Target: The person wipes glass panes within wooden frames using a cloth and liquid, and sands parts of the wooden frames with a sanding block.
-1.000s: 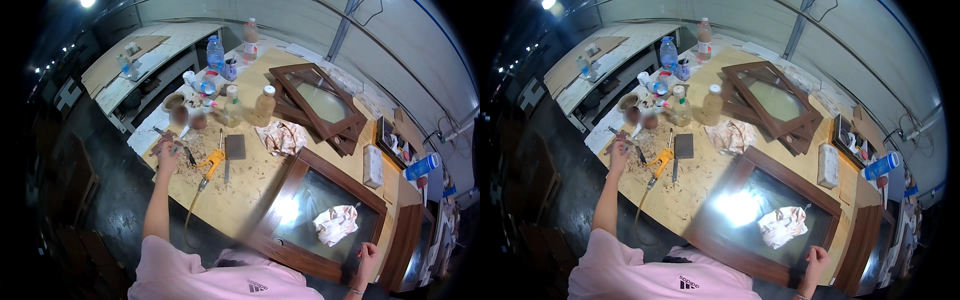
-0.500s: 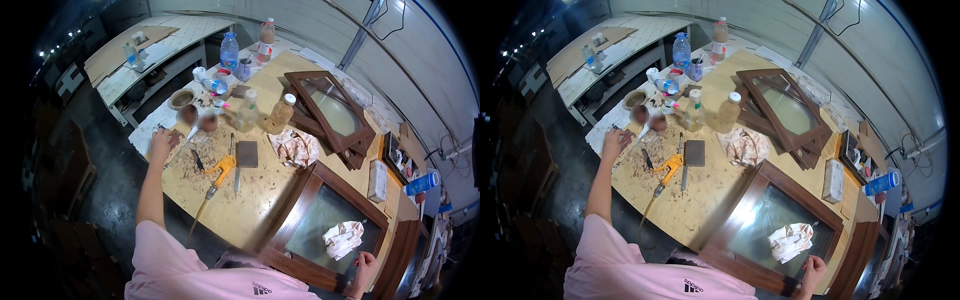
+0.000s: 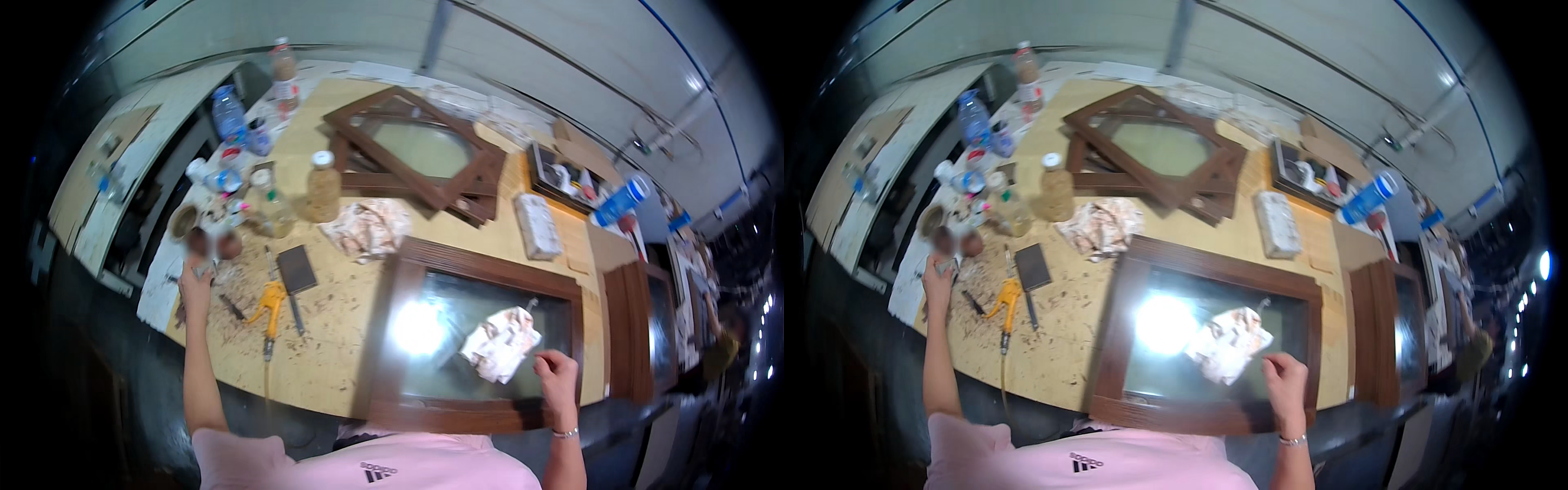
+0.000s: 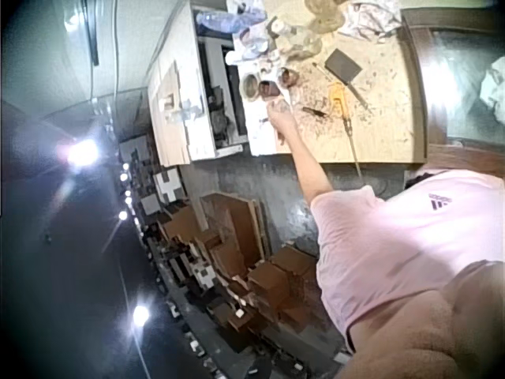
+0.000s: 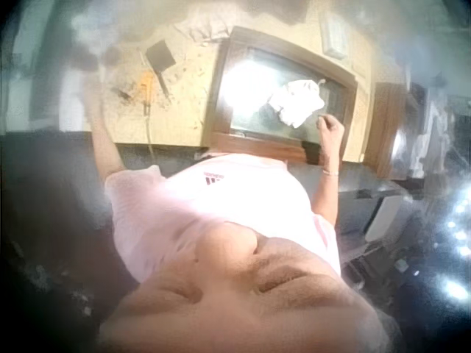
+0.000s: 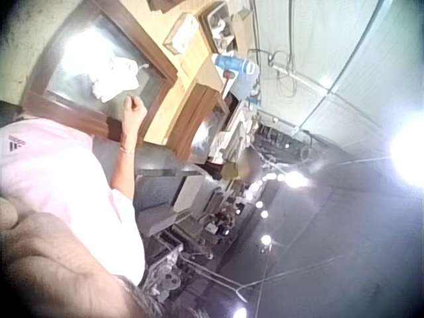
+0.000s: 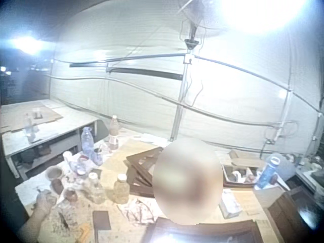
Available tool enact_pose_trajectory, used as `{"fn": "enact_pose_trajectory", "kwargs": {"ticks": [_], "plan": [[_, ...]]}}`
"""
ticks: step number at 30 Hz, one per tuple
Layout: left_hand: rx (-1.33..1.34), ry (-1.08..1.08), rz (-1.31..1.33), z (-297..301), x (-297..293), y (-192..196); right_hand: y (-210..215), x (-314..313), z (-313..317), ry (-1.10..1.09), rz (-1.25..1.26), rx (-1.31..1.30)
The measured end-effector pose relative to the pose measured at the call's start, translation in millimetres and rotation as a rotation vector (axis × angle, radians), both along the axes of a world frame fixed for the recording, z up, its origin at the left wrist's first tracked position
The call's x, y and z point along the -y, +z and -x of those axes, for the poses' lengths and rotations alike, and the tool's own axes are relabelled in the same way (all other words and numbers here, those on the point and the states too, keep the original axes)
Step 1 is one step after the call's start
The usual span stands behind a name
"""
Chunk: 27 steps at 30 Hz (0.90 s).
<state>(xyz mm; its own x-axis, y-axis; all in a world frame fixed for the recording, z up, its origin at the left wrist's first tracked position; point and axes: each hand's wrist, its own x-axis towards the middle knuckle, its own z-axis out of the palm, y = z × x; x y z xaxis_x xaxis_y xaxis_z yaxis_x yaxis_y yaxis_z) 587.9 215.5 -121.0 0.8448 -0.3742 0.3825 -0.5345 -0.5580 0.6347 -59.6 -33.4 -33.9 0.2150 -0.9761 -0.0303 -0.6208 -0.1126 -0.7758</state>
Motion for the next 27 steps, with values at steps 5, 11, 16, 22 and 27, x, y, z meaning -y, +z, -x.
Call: {"fn": "enact_pose_trajectory", "kwargs": {"ticks": [5, 11, 16, 22, 27], "plan": [[-0.441, -0.651, 0.252, 210.9, 126.3, 76.6, 33.4, -17.5, -60.4, 0.295, 0.481, -0.111], [-0.21, -1.122, 0.14, 398.5, 189.8, 120.1, 51.5, -38.1, -92.2, 0.392, 0.741, -0.22], [-0.433, -1.391, 0.042, 466.5, 201.8, 132.7, 42.3, -27.5, -30.3, 0.153, 0.729, -0.257], [-0.138, -1.375, -0.017, 482.4, 238.9, 117.8, 30.2, 36.5, 60.0, -0.071, 0.465, 0.084], [0.188, -1.268, -0.191, 498.9, 254.6, 72.0, -20.2, 149.7, 154.4, -0.239, 0.073, 0.564]]}}
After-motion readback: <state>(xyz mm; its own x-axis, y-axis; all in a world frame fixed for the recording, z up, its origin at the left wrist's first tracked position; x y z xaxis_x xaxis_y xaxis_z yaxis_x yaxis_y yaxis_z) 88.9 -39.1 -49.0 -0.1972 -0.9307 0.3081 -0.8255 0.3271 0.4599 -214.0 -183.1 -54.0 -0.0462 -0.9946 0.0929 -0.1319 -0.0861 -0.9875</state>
